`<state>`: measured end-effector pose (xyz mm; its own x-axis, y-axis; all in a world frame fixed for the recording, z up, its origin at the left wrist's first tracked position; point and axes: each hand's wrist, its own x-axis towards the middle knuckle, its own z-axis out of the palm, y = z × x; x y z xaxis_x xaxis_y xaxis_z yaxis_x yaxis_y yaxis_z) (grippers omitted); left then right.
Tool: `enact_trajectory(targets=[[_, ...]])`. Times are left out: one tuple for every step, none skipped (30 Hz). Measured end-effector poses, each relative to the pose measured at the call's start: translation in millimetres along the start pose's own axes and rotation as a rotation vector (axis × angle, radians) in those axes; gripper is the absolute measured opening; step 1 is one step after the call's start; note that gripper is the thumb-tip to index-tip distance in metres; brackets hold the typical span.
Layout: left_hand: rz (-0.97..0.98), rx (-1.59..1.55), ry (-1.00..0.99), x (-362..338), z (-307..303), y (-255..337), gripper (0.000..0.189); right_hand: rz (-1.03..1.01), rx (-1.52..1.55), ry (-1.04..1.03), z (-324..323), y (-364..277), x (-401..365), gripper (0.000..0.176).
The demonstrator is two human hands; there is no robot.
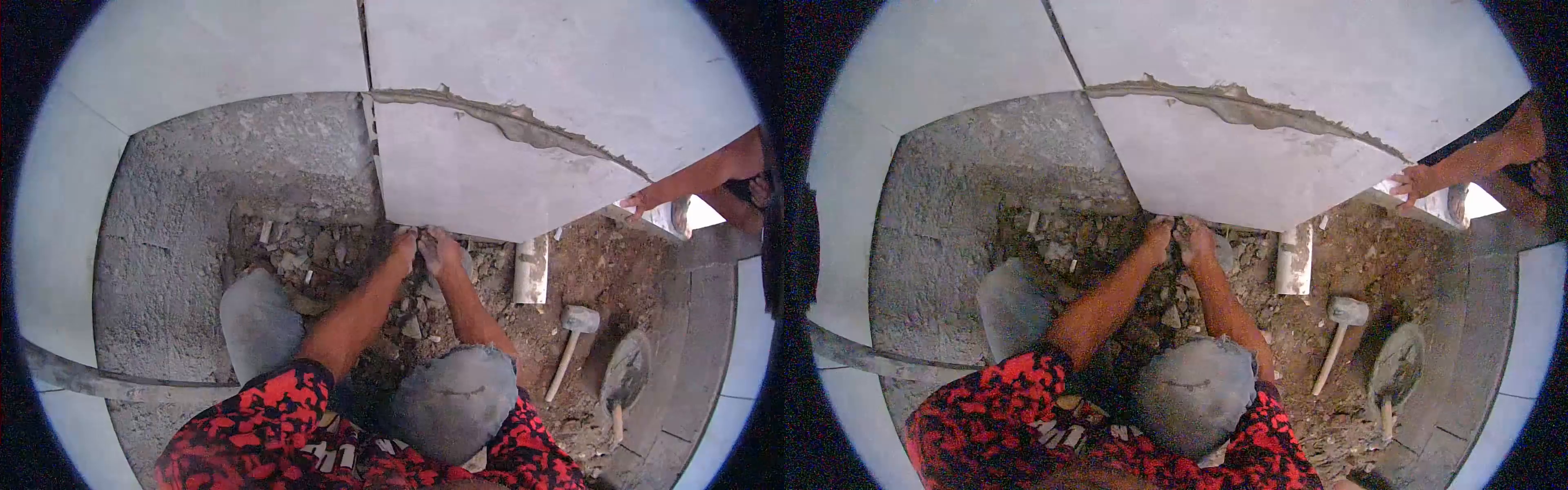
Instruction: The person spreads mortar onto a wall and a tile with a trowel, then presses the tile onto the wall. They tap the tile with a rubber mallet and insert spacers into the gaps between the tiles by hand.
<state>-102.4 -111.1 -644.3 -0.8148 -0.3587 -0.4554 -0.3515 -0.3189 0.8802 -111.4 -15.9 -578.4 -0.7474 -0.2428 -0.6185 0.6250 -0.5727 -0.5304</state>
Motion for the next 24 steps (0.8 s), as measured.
enact_trajectory(targets=[[-0.071, -0.041, 0.025, 2.4, 1.9, 0.3, 0.028, -0.041, 0.014, 0.056, 2.8, -1.9, -4.9, 0.014], [-0.142, -0.084, 0.049, 4.1, 2.8, 0.2, 0.025, -0.082, 0.026, 0.113, 5.4, -4.1, -9.8, 0.014], [-0.138, -0.087, 0.049, -2.6, 3.8, 12.1, 0.025, -0.084, 0.023, 0.11, 2.7, -5.3, -9.6, 0.014], [-0.192, -0.032, 0.017, -16.1, 5.4, 34.8, 0.02, -0.125, 0.039, 0.131, -2.9, -6.7, -5.8, 0.013], [-0.25, 0.024, -0.013, -25.3, 5.6, 47.7, 0.015, -0.164, 0.055, 0.154, -8.8, -6.7, -3.0, 0.012], [-0.247, 0.02, -0.014, -26.9, 5.5, 48.0, 0.015, -0.167, 0.052, 0.152, -11.7, -8.1, -2.9, 0.012], [-0.306, -0.122, -0.009, -29.4, 5.8, 47.7, 0.007, -0.172, 0.139, 0.159, -14.6, -10.0, -2.7, 0.013], [-0.364, -0.264, -0.003, -31.1, 5.8, 47.9, 0.006, -0.177, 0.227, 0.165, -16.6, -11.1, -1.8, 0.014], [-0.363, -0.265, -0.006, -32.4, 4.4, 48.3, 0.006, -0.18, 0.227, 0.165, -18.3, -10.9, -0.8, 0.014], [-0.345, -0.268, -0.036, -33.4, 3.0, 49.1, 0.006, -0.17, 0.233, 0.171, -19.9, -10.4, 0.2, 0.015], [-0.324, -0.271, -0.068, -30.9, 2.5, 47.1, 0.007, -0.163, 0.239, 0.176, -19.8, -11.2, 0.8, 0.017], [-0.322, -0.27, -0.073, -29.1, 2.8, 44.6, 0.007, -0.168, 0.24, 0.176, -20.2, -10.6, 0.4, 0.017], [-0.306, -0.208, -0.065, -26.6, 3.1, 42.0, 0.002, -0.18, 0.269, 0.161, -20.1, -8.9, -0.2, 0.018], [-0.286, -0.145, -0.058, -21.5, 3.5, 41.3, 0.011, -0.194, 0.298, 0.143, -18.1, -8.9, 1.9, 0.02], [-0.283, -0.144, -0.063, -16.3, 3.7, 39.9, 0.011, -0.199, 0.3, 0.142, -16.8, -9.1, 4.4, 0.02], [-0.307, -0.139, -0.05, -15.4, 3.2, 40.1, 0.011, -0.202, 0.295, 0.162, -13.3, -9.4, 1.3, 0.019], [-0.334, -0.133, -0.036, -16.4, 2.5, 38.8, 0.011, -0.202, 0.291, 0.184, -10.8, -9.2, -2.8, 0.019], [-0.338, -0.133, -0.035, -17.1, 2.1, 35.5, 0.011, -0.2, 0.291, 0.188, -13.2, -7.5, -1.8, 0.019], [-0.331, -0.168, -0.032, -19.3, 2.4, 37.8, 0.011, -0.195, 0.264, 0.161, -14.1, -6.6, 0.4, 0.02], [-0.324, -0.203, -0.031, -20.9, 3.0, 40.0, 0.011, -0.191, 0.238, 0.135, -15.2, -6.1, 2.5, 0.02], [-0.332, -0.2, -0.031, -13.1, 2.9, 31.1, 0.011, -0.188, 0.24, 0.143, -17.4, -5.3, 4.2, 0.02], [-0.28, -0.174, -0.074, 7.2, 1.1, 3.0, 0.011, -0.192, 0.267, 0.139, -14.8, -6.2, -0.4, 0.021], [-0.229, -0.148, -0.119, 18.9, 0.8, -13.6, 0.011, -0.198, 0.295, 0.136, -13.2, -7.3, -2.3, 0.021], [-0.246, -0.144, -0.117, 11.7, 3.5, -2.1, 0.011, -0.19, 0.297, 0.151, -15.4, -7.9, 2.2, 0.021]])
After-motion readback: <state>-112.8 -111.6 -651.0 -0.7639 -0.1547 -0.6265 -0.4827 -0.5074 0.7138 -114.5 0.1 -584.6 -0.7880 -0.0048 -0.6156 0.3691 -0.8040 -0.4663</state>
